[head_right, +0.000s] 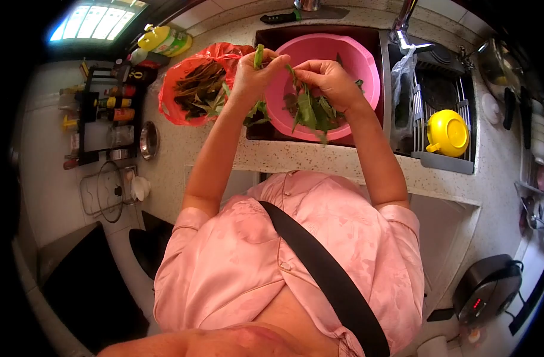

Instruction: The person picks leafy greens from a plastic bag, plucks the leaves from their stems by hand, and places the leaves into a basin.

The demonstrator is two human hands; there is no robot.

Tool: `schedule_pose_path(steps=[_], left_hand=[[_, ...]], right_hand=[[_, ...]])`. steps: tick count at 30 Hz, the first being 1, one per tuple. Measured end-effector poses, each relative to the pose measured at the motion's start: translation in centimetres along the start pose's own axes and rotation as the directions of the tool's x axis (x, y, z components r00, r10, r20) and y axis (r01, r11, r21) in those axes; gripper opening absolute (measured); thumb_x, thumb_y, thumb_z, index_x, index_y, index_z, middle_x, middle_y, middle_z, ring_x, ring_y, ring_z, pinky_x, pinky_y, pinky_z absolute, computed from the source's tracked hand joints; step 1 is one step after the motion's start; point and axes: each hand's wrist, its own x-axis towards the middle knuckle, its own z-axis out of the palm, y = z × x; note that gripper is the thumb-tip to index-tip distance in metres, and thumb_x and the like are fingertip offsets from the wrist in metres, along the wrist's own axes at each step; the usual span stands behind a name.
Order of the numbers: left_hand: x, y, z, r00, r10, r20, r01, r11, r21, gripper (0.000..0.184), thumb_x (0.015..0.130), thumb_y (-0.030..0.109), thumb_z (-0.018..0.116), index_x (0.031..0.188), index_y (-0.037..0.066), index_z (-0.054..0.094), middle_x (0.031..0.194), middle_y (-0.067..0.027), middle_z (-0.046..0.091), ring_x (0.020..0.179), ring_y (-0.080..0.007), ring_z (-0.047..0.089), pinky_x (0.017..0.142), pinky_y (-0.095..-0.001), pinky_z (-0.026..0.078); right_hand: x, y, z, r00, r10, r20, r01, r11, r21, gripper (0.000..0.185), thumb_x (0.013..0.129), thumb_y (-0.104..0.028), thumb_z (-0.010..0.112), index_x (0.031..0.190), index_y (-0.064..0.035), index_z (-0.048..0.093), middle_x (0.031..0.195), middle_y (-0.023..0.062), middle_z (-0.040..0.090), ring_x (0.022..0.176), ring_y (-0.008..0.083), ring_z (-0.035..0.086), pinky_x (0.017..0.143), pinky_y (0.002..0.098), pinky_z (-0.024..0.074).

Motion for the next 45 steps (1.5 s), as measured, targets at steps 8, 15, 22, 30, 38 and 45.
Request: schedule_pose_path(steps=[8,15,22,30,38,45], left_hand=[[-0.5,0.7,-0.2,0.993,-0.113,-0.041,0.112,0.993,-0.044,0.021,0.082,0.021,0.070,0.073,0.003,0.064,0.057,0.0066,0.052,0.051,-0.0006,0.040,0.045,-0.0195,0.031],[-0.7,-1.3,-0.1,0.993,-0.115,-0.027,0.114,0.993,-0.037,0.020,0.080,0.017,0.072,0.071,0.002,0.064,0.058,0.0024,0.058,0.050,-0.0022,0.045,0.044,-0.0206,0.035],[-1.3,-0.1,-0.5,0.981,-0.161,-0.106,0.152,0.985,-0.086,0.023,0.081,0.021,0.070,0.069,0.002,0.063,0.055,0.0045,0.053,0.049,-0.0023,0.042,0.043,-0.0216,0.033],[-1.2,-1.1,0.7,0.992,-0.099,-0.072,0.110,0.978,0.179,0.029,0.079,0.025,0.071,0.066,0.001,0.063,0.051,-0.0002,0.054,0.046,-0.0047,0.047,0.042,-0.0242,0.038],[-1.8,-1.8,0.8,0.989,-0.136,0.049,0.131,0.987,0.093,0.030,0.082,0.026,0.068,0.066,0.001,0.062,0.053,0.0006,0.054,0.048,-0.0043,0.045,0.044,-0.0235,0.037],[-2.5,-2.4,-1.4,0.957,-0.284,-0.055,0.269,0.944,-0.193,0.028,0.086,0.028,0.064,0.071,0.004,0.061,0.059,0.0016,0.055,0.049,-0.0026,0.042,0.044,-0.0201,0.033]], right_hand=[[-1.0,-0.8,1.0,1.000,0.019,0.002,-0.019,0.981,-0.195,0.020,0.086,-0.012,0.059,0.100,0.0022,0.063,0.077,0.0022,0.063,0.068,0.0068,0.057,0.063,0.0197,0.0460],[-0.5,0.8,1.0,0.986,-0.160,0.045,0.159,0.831,-0.534,0.017,0.087,-0.011,0.057,0.097,0.0022,0.062,0.073,-0.0005,0.059,0.064,0.0051,0.053,0.058,0.0197,0.0433],[0.4,2.5,-1.9,0.978,-0.091,-0.188,0.124,0.977,0.173,0.016,0.091,-0.012,0.048,0.095,-0.0008,0.058,0.079,0.0026,0.061,0.062,0.0077,0.057,0.055,0.0207,0.0483],[0.2,2.0,1.0,0.998,-0.059,0.016,0.059,0.998,0.012,0.018,0.091,-0.016,0.054,0.097,-0.0007,0.059,0.084,-0.0005,0.058,0.071,0.0044,0.051,0.066,0.0187,0.0430],[0.6,3.1,-0.4,0.996,0.021,0.087,-0.027,0.998,0.060,0.013,0.086,-0.010,0.050,0.086,-0.0014,0.060,0.074,-0.0007,0.056,0.068,0.0068,0.051,0.064,0.0199,0.0427],[0.1,3.6,-5.1,0.995,-0.025,-0.094,0.094,0.490,0.867,0.009,0.084,-0.011,0.048,0.089,-0.0041,0.050,0.073,0.0041,0.047,0.064,0.0152,0.046,0.057,0.0253,0.0428]])
